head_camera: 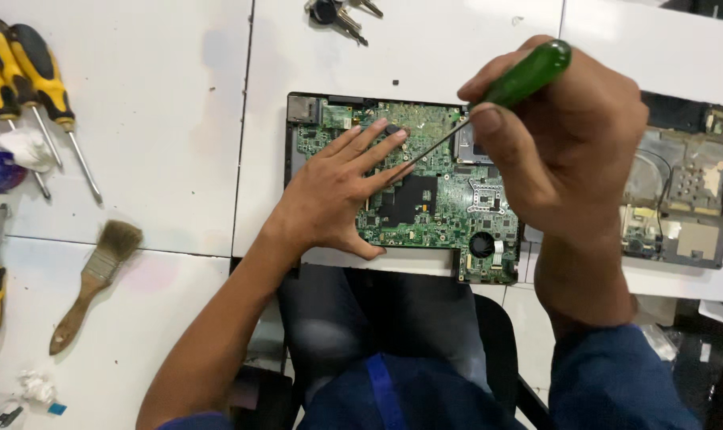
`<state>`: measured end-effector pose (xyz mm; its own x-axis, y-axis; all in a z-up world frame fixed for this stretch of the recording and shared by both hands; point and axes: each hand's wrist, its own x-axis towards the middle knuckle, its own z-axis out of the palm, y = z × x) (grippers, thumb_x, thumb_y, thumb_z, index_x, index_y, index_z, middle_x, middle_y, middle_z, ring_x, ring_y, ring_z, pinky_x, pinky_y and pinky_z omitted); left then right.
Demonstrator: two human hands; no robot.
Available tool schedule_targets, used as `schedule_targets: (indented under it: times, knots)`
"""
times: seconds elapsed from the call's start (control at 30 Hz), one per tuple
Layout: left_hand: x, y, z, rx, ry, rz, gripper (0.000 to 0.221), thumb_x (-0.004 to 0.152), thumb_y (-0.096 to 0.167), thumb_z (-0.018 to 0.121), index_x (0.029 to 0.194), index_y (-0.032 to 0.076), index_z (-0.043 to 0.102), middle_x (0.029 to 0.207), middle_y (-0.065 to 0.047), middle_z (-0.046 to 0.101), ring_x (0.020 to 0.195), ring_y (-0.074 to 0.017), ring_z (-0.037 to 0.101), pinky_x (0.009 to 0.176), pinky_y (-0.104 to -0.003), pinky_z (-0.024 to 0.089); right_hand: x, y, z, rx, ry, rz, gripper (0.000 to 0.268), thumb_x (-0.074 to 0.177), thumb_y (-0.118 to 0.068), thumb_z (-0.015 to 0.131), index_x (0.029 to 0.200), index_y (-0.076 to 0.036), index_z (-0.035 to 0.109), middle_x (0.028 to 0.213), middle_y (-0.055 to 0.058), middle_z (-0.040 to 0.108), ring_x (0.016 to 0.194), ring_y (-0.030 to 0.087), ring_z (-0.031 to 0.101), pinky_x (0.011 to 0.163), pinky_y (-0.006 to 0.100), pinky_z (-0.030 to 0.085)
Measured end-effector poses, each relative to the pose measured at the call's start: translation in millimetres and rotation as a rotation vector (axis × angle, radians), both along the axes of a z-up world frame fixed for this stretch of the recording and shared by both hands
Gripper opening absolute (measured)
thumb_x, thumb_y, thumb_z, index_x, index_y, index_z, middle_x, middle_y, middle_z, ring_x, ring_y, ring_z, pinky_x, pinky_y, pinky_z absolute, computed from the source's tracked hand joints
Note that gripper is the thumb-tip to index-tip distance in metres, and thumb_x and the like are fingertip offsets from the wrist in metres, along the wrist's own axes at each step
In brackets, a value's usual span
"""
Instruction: The person uses a green screwdriver to remove screws from the back of a disassembled laptop. They flip the device over to access the internal components, unscrewing parts of the motherboard and casing. The person continues to remove screws and manipulate the internal hardware throughout the clip.
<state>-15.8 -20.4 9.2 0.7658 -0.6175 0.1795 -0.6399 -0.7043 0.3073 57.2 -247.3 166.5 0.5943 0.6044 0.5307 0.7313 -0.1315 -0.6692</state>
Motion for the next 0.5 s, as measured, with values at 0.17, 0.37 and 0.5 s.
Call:
schedule_targets:
  times: [0.17, 0.37, 0.5]
  knots:
    - [11, 12, 4, 0.046, 0.002, 0.007, 0.127, 0.065, 0.086, 0.084, 0.165, 0.017, 0.048, 0.176, -0.015, 0.032, 0.163, -0.0377, 0.023, 0.132, -0.053, 0.023, 19, 6, -4, -0.091, 0.004, 0.049, 0.024, 0.121, -0.005, 0.056, 0.119, 0.017, 0.066, 0.09, 0.02, 0.065, 0.073, 0.024, 0.064, 0.067, 0.034, 0.051]
    - [3, 20, 5, 0.013, 0.032, 0.057, 0.126, 0.063, 0.08, 0.089, 0.164, 0.016, 0.049, 0.175, -0.015, 0.034, 0.163, -0.0372, 0.024, 0.13, -0.055, 0.026, 25, 13, -17, -0.117, -0.004, 0.07, 0.023, 0.121, -0.008, 0.054, 0.119, 0.013, 0.063, 0.086, 0.016, 0.064, 0.07, 0.021, 0.064, 0.063, 0.033, 0.053]
    - [6, 24, 2, -0.027, -0.004, 0.082, 0.124, 0.057, 0.077, 0.094, 0.157, 0.013, 0.058, 0.173, -0.013, 0.039, 0.161, -0.0385, 0.03, 0.128, -0.057, 0.031, 16, 23, -21, -0.145, -0.045, 0.125, 0.018, 0.117, -0.011, 0.056, 0.115, 0.006, 0.061, 0.088, 0.014, 0.063, 0.067, 0.019, 0.057, 0.06, 0.031, 0.05]
